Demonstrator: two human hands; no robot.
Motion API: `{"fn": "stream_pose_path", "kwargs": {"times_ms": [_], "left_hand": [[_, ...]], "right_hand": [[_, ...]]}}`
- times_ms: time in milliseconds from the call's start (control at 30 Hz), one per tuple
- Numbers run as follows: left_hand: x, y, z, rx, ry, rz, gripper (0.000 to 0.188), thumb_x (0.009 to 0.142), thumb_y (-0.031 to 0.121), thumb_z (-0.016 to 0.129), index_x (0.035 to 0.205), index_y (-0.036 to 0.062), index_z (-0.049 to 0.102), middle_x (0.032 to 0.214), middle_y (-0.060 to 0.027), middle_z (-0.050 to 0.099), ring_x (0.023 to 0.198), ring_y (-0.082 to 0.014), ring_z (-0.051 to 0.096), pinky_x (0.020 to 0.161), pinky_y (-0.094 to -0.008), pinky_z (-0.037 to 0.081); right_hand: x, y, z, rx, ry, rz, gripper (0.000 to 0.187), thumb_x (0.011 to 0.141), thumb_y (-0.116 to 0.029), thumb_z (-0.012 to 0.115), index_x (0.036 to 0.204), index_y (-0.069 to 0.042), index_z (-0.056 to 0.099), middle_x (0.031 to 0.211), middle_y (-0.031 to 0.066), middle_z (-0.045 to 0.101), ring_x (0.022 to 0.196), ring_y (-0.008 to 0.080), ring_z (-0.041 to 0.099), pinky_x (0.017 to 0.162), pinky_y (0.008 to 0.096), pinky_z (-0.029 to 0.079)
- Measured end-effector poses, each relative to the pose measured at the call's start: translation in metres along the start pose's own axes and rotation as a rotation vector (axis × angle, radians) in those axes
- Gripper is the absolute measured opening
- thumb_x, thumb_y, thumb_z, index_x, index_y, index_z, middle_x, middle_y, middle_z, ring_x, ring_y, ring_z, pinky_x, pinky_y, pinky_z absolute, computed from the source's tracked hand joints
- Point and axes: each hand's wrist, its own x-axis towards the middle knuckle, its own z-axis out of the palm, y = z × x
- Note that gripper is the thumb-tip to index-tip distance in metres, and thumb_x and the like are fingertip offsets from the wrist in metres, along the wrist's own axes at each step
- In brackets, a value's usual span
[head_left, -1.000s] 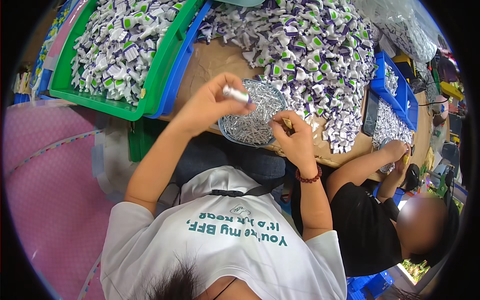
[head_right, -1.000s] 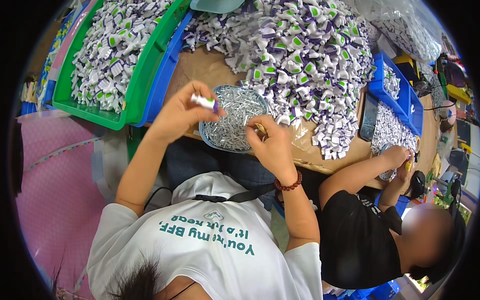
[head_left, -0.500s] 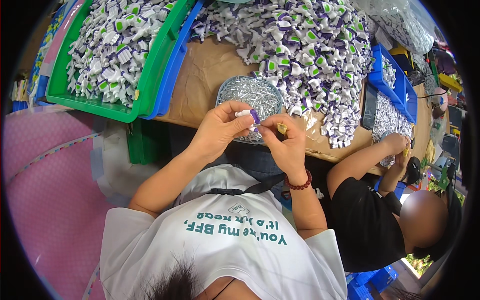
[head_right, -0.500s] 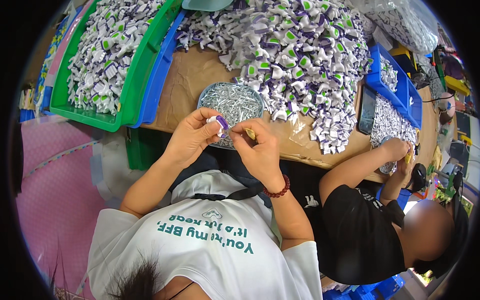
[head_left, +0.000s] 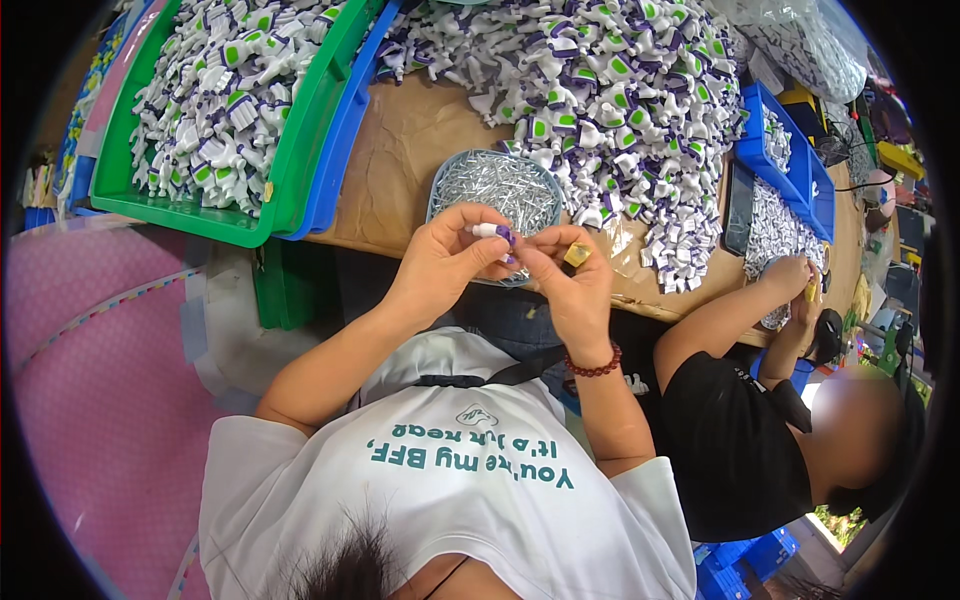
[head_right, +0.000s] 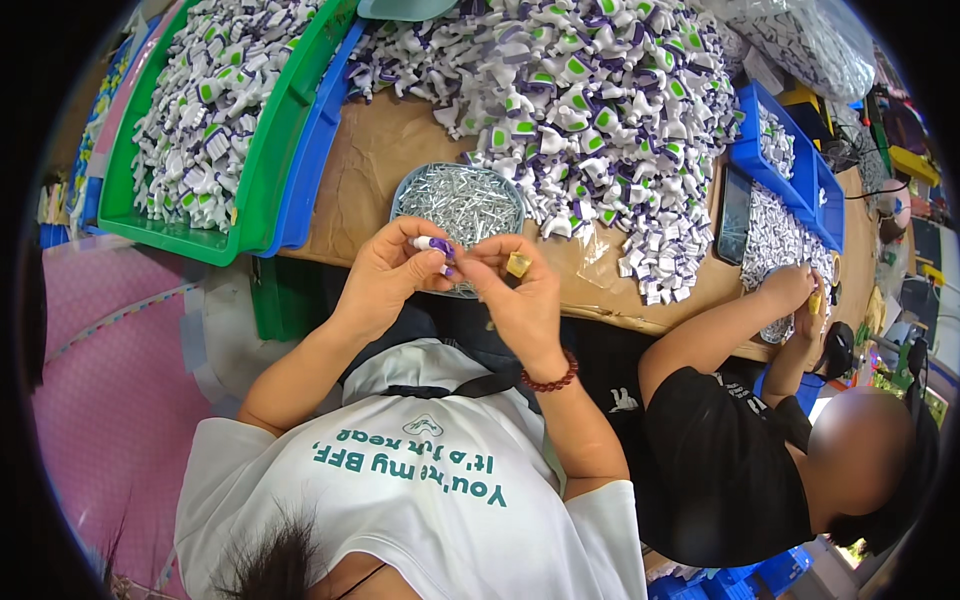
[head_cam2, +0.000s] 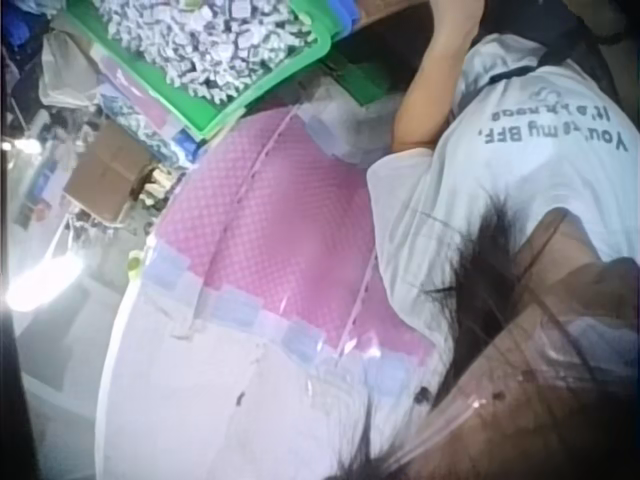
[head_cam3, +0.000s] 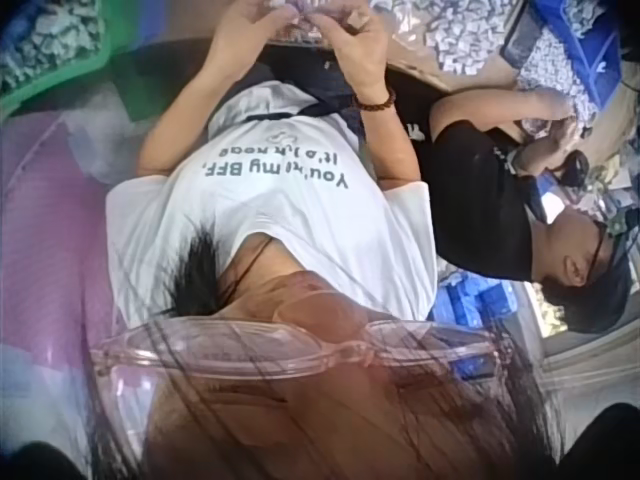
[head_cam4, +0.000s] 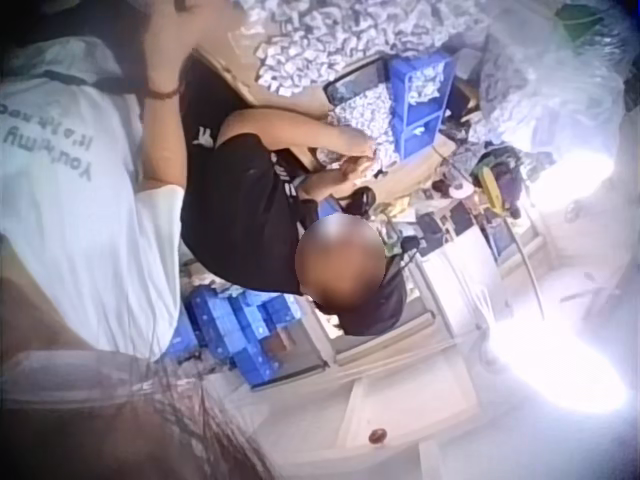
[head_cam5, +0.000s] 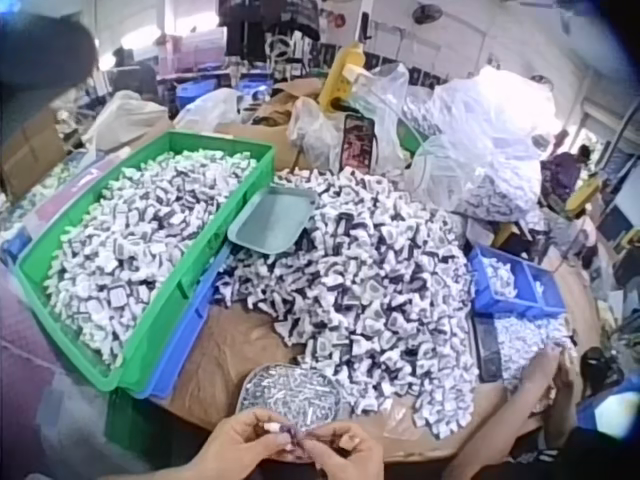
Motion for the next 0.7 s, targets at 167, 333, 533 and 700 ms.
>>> {"fn": "stream_pose_path", "kwargs": {"times_ms": [167, 333, 533, 700], "left_hand": [[0.004, -0.004, -0.009, -0.085, 0.05, -0.018, 0.022, 0.089, 0.009, 0.052, 0.11, 0.0016, 0.051, 0.097, -0.0123, 0.06, 0.086, -0.0194, 0.062, 0.077, -0.0271, 0.051], [0.004, 0.001, -0.006, -0.04, 0.023, -0.047, 0.025, 0.091, 0.009, 0.048, 0.114, 0.0004, 0.049, 0.1, -0.013, 0.058, 0.09, -0.02, 0.061, 0.08, -0.0287, 0.05], [0.001, -0.001, -0.007, 0.024, -0.019, -0.023, 0.024, 0.091, 0.009, 0.048, 0.113, 0.0007, 0.049, 0.101, -0.0124, 0.058, 0.09, -0.0196, 0.06, 0.081, -0.0303, 0.05], [0.001, -0.002, -0.006, 0.03, -0.035, -0.025, 0.022, 0.091, 0.009, 0.048, 0.112, 0.0008, 0.049, 0.101, -0.012, 0.058, 0.09, -0.019, 0.06, 0.082, -0.0303, 0.05]], "right_hand": [[0.033, 0.012, -0.066, -0.649, 0.198, -0.268, 0.007, 0.077, -0.003, 0.062, 0.084, -0.003, 0.062, 0.077, 0.0064, 0.061, 0.067, 0.0153, 0.057, 0.062, 0.0265, 0.045], [0.049, 0.014, -0.071, -1.186, 0.055, -0.534, 0.013, 0.074, -0.004, 0.062, 0.087, -0.003, 0.061, 0.081, 0.0127, 0.06, 0.072, 0.0277, 0.057, 0.063, 0.0339, 0.046], [0.064, 0.032, -0.06, -1.431, 0.058, -0.598, 0.023, 0.07, -0.003, 0.059, 0.093, -0.005, 0.055, 0.079, 0.013, 0.057, 0.078, 0.0296, 0.055, 0.063, 0.0383, 0.047], [0.069, 0.04, -0.06, -1.509, 0.094, -0.562, 0.023, 0.069, -0.004, 0.058, 0.092, -0.005, 0.054, 0.079, 0.0134, 0.057, 0.078, 0.0298, 0.056, 0.064, 0.0392, 0.048]]}}
